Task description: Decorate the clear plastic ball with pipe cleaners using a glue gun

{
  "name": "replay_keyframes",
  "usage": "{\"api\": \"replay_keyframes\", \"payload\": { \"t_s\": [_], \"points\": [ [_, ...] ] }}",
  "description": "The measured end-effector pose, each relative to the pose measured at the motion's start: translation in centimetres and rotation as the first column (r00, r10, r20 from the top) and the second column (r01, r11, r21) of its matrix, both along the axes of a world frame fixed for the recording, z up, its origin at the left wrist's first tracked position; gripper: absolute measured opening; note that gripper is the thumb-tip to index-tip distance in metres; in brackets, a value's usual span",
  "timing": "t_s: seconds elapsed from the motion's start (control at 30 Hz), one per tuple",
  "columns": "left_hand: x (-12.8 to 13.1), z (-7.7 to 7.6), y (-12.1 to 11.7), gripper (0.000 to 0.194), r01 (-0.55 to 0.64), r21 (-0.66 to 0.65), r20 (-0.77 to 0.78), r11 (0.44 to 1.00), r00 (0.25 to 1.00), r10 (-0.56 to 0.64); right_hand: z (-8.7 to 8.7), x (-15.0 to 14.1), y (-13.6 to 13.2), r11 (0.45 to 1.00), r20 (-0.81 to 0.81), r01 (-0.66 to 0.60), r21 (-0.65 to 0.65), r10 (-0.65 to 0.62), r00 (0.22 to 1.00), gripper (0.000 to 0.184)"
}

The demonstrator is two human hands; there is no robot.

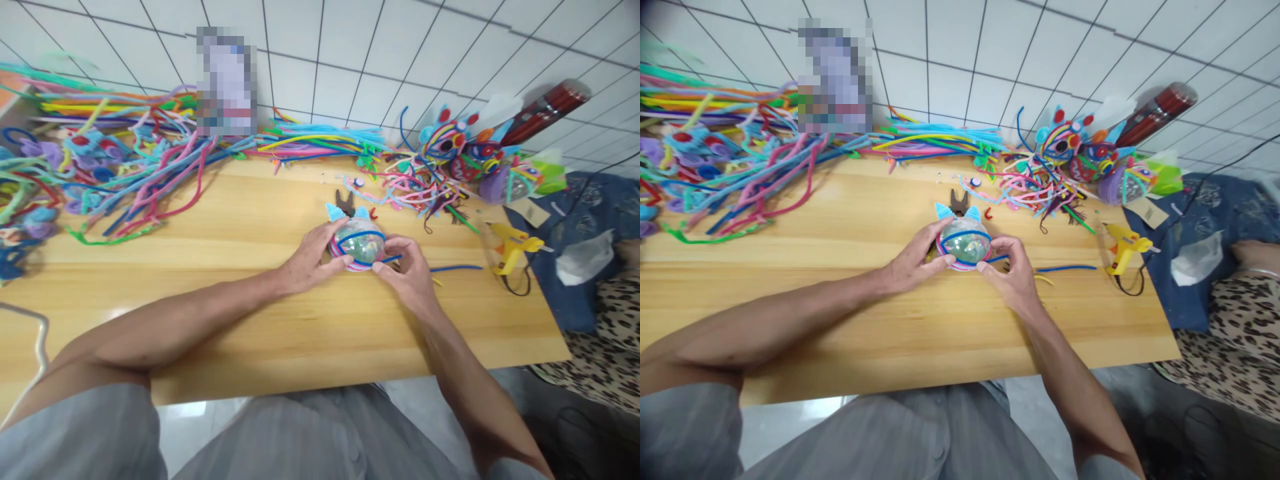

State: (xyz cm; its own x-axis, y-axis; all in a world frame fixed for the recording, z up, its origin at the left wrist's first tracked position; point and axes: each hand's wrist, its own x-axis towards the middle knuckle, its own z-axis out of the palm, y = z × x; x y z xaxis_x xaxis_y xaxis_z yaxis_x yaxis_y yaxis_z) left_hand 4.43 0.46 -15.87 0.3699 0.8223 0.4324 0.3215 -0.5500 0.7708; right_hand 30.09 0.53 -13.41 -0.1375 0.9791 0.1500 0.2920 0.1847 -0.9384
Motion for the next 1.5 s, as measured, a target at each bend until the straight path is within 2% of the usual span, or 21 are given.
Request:
{"api": "replay_keyframes", "payload": {
  "t_s": [0.23, 0.47, 0.67, 0.87, 1.0, 1.13, 1.27, 1.5],
  "points": [
    [-0.1, -0.1, 0.0, 0.077, 0.015, 0.010, 0.019, 1.000, 1.000, -0.015, -0.7, -0.3, 0.1, 0.998, -0.056, 0.004, -0.067, -0.008, 0.998, 0.055],
    [0.2, -0.1, -0.1, 0.077, 0.006, -0.012, 0.025, 1.000, 1.000, -0.005, -1.5, 0.2, 0.4, 1.000, -0.060, -0.019, -0.020, 0.018, 0.998, 0.060],
    [0.8, -0.5, -0.3, 0.084, -0.094, -0.047, 0.085, 0.994, 0.992, 0.097, -1.7, 0.2, 0.6, 0.999, -0.065, -0.039, -0.016, 0.038, 0.997, 0.058],
    [1.6, -0.1, -1.0, 0.057, -0.247, 0.070, 0.135, 0.967, 0.962, 0.236, -1.8, 0.3, 1.0, 1.000, -0.053, -0.028, -0.005, 0.028, 0.998, 0.062],
    [1.8, 0.2, -0.9, 0.043, -0.225, 0.078, 0.169, 0.971, 0.963, 0.210, -1.8, 0.4, 1.1, 1.000, -0.036, -0.015, -0.005, 0.015, 0.999, 0.067],
    [1.9, 0.3, -0.8, 0.033, -0.209, 0.093, 0.197, 0.974, 0.962, 0.187, -1.9, 0.5, 1.0, 0.999, -0.030, 0.033, 0.024, -0.032, 0.999, 0.064],
    [1.9, 0.3, -0.8, 0.027, -0.191, 0.073, 0.186, 0.979, 0.967, 0.175, -2.2, 0.6, 0.8, 0.995, 0.002, 0.078, 0.056, -0.078, 0.997, 0.066],
    [1.8, 0.3, -0.5, 0.030, -0.212, 0.053, 0.196, 0.976, 0.960, 0.198, -2.4, -0.1, 0.7, 0.995, -0.001, 0.088, 0.053, -0.088, 0.996, 0.064]
  ]
}}
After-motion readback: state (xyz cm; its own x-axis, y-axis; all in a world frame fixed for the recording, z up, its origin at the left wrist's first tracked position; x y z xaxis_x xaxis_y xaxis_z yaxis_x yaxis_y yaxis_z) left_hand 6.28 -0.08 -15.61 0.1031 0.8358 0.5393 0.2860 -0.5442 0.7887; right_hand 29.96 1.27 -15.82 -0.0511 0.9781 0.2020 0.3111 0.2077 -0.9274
